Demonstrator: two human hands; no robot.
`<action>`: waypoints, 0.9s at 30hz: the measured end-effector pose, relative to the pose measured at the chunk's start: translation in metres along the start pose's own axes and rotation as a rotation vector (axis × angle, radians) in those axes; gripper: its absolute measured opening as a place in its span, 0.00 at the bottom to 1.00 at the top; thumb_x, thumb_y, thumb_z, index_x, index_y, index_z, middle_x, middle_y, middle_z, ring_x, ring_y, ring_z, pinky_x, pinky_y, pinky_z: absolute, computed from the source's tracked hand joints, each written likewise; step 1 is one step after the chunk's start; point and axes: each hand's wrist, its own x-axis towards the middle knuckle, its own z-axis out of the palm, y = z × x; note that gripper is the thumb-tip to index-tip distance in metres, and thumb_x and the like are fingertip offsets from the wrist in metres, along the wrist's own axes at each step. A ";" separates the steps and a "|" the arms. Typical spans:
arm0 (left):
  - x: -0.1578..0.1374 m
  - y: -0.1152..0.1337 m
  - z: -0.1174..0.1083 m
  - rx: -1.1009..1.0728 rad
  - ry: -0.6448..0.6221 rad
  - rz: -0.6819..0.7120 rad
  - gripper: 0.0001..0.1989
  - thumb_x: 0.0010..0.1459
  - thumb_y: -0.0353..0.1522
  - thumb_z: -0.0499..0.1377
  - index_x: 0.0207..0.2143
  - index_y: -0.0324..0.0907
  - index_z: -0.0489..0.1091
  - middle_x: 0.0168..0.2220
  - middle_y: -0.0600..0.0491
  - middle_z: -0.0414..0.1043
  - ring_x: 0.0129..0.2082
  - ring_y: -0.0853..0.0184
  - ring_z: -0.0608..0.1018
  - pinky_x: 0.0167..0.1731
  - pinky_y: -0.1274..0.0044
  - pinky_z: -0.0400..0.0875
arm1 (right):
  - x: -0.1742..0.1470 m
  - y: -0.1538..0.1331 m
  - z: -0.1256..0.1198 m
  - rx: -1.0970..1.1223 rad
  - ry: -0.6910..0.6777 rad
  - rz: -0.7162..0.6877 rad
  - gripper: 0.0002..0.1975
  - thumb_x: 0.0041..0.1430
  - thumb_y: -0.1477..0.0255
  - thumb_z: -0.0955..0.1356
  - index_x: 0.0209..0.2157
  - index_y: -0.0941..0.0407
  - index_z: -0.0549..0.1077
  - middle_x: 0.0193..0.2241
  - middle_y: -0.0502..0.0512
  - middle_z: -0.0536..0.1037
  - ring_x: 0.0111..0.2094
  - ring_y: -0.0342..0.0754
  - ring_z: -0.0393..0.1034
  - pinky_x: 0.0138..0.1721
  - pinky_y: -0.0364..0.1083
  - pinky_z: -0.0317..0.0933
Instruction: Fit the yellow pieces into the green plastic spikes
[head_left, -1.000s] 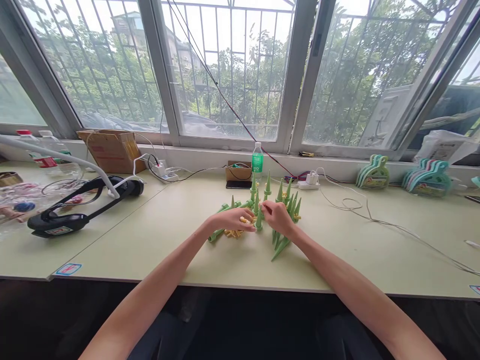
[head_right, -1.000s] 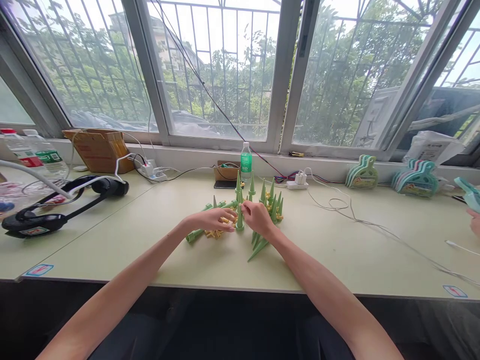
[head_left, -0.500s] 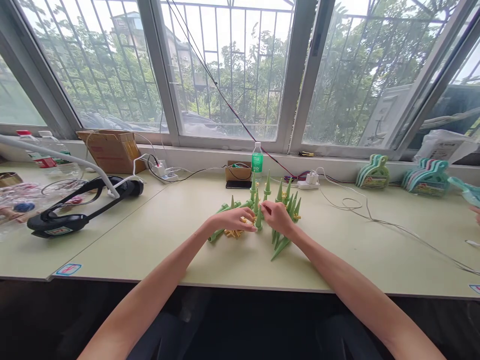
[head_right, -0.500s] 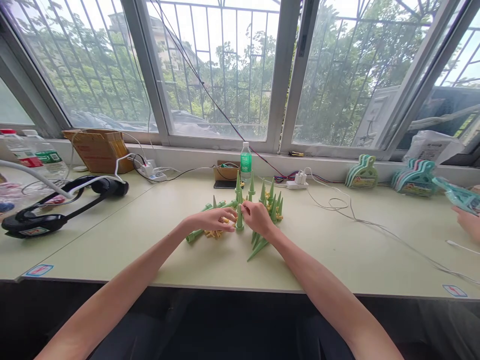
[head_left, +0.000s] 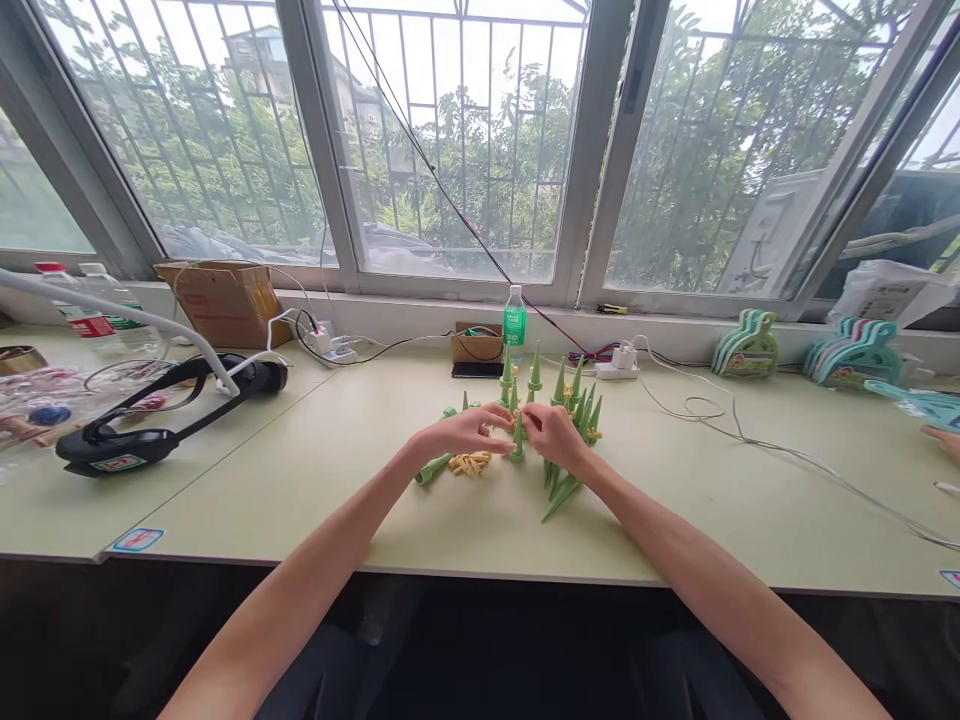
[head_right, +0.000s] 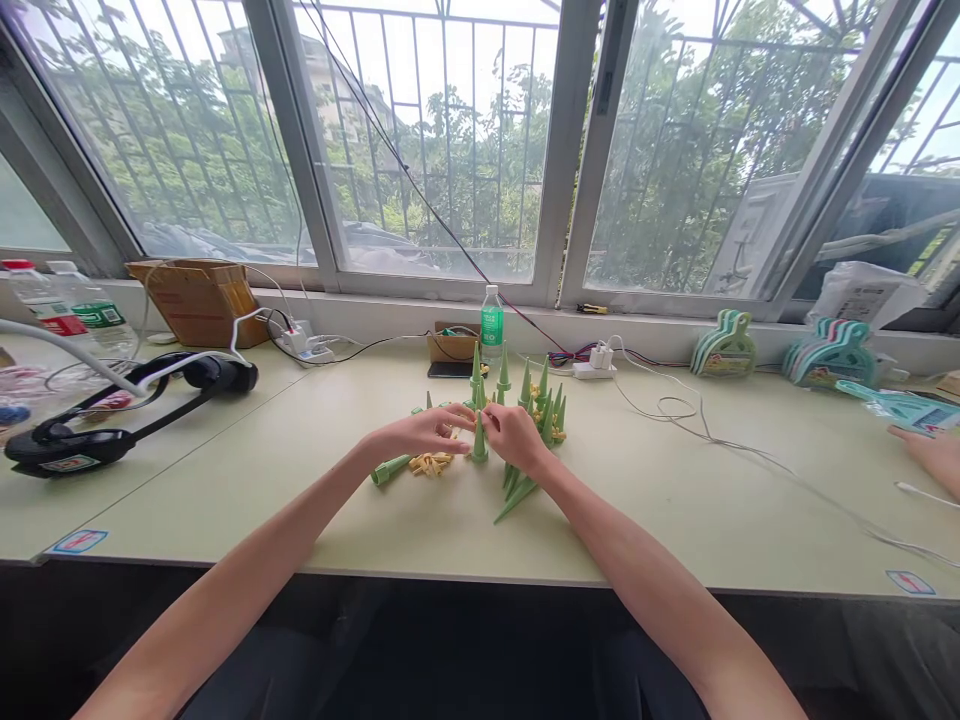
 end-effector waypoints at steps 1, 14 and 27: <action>0.000 0.000 0.000 -0.012 0.005 0.001 0.23 0.48 0.47 0.65 0.45 0.47 0.78 0.57 0.47 0.62 0.26 0.74 0.71 0.25 0.78 0.66 | 0.000 0.000 0.000 0.000 -0.003 0.000 0.13 0.63 0.70 0.60 0.27 0.57 0.72 0.18 0.48 0.68 0.20 0.42 0.57 0.26 0.40 0.51; -0.002 0.006 0.005 0.037 0.051 0.022 0.24 0.49 0.46 0.65 0.47 0.47 0.76 0.57 0.49 0.62 0.22 0.78 0.65 0.24 0.78 0.63 | 0.000 0.002 0.001 -0.002 -0.011 0.001 0.13 0.62 0.73 0.61 0.23 0.56 0.67 0.18 0.48 0.67 0.20 0.41 0.56 0.26 0.40 0.49; 0.012 -0.010 0.017 0.116 0.220 0.127 0.20 0.49 0.47 0.64 0.36 0.40 0.74 0.42 0.51 0.69 0.19 0.79 0.59 0.24 0.79 0.60 | 0.001 -0.002 -0.001 0.013 0.058 0.015 0.14 0.66 0.68 0.59 0.27 0.56 0.67 0.18 0.47 0.65 0.20 0.42 0.56 0.27 0.41 0.51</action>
